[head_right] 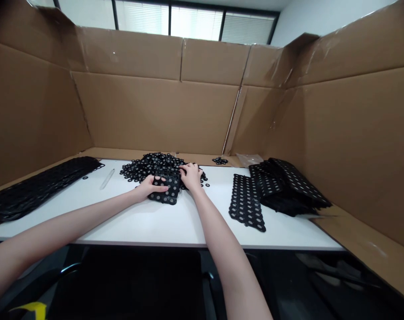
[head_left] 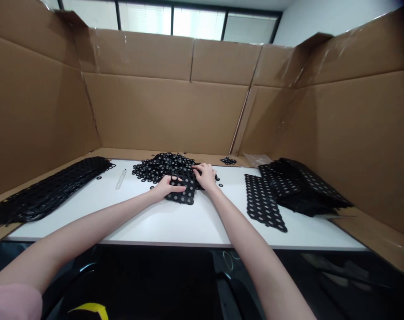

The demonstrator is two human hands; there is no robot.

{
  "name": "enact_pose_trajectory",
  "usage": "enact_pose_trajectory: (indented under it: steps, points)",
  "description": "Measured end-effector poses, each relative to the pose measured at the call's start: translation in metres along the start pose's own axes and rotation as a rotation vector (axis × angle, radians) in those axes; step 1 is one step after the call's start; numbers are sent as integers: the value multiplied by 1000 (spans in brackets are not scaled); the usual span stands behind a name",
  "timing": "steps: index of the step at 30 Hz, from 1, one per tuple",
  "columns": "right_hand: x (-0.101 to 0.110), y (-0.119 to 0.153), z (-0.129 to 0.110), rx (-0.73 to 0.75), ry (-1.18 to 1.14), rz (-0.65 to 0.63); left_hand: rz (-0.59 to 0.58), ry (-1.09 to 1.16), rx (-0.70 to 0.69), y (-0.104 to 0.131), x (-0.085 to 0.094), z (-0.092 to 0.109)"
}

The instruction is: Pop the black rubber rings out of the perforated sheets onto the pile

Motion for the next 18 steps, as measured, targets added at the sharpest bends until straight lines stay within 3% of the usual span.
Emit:
enact_pose_trajectory:
  steps: [12, 15, 18]
  points:
    - [2, 2, 1, -10, -23, -16, -32, -17, 8, 1, -3, 1]
    - [11, 2, -9, 51, -106, 6, 24, 14, 18, 1, 2, -1]
    - [18, 6, -26, 164, -282, -69, 77, 57, 17, 0, 8, -1]
Point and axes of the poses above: each hand's wrist, its own y-axis away from the middle knuckle, its own x-axis out of the back of the hand, z = x × y, the point moved 8 cm from there along -y, towards the middle knuckle, and after that the axes turned 12 degrees about -y, right-handed, at the moved point
